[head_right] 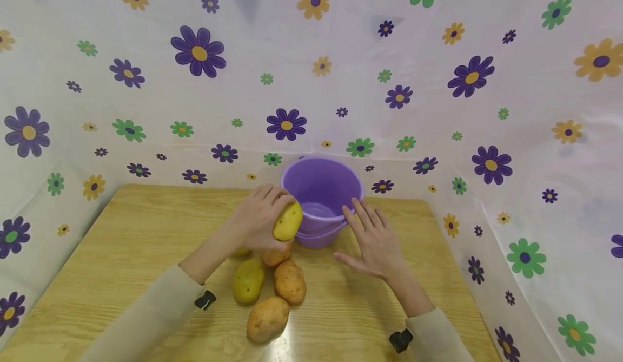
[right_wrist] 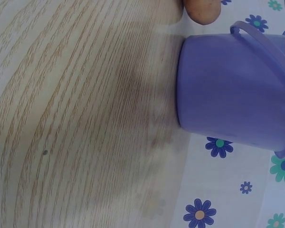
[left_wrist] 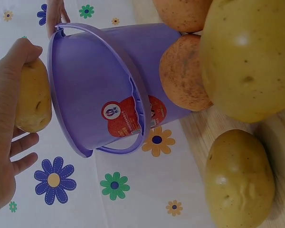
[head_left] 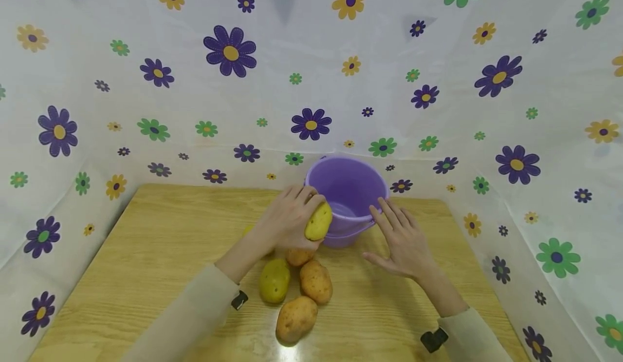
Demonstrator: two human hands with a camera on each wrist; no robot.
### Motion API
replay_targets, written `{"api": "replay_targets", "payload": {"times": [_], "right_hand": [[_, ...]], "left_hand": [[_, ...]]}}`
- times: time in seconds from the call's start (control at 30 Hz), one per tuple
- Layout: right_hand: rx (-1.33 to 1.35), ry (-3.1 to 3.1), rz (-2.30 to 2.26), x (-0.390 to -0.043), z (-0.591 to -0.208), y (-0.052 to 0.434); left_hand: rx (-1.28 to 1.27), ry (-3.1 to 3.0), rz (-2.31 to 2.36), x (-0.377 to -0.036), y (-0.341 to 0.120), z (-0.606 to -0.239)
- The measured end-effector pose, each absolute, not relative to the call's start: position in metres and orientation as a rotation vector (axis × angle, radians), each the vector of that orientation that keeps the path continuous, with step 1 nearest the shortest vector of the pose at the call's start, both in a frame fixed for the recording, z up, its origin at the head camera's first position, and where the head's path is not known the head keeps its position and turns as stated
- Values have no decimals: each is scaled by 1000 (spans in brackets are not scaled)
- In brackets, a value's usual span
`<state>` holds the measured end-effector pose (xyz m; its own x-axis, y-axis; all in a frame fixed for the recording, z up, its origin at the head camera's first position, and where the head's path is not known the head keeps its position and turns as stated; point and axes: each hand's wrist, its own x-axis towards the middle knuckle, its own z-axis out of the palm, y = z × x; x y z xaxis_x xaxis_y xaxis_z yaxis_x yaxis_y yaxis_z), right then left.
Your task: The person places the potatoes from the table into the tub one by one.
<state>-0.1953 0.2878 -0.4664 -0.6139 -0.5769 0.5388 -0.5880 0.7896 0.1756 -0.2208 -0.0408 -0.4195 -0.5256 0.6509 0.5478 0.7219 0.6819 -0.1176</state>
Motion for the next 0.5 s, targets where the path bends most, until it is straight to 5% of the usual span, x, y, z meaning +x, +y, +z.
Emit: {"api": "replay_targets", "payload": {"times": [0.5], "right_hand": [[878,-2384,37,-196,-467,288]], "left_hand": [[-1081,-2292,-141,-244,-26,-406]]}}
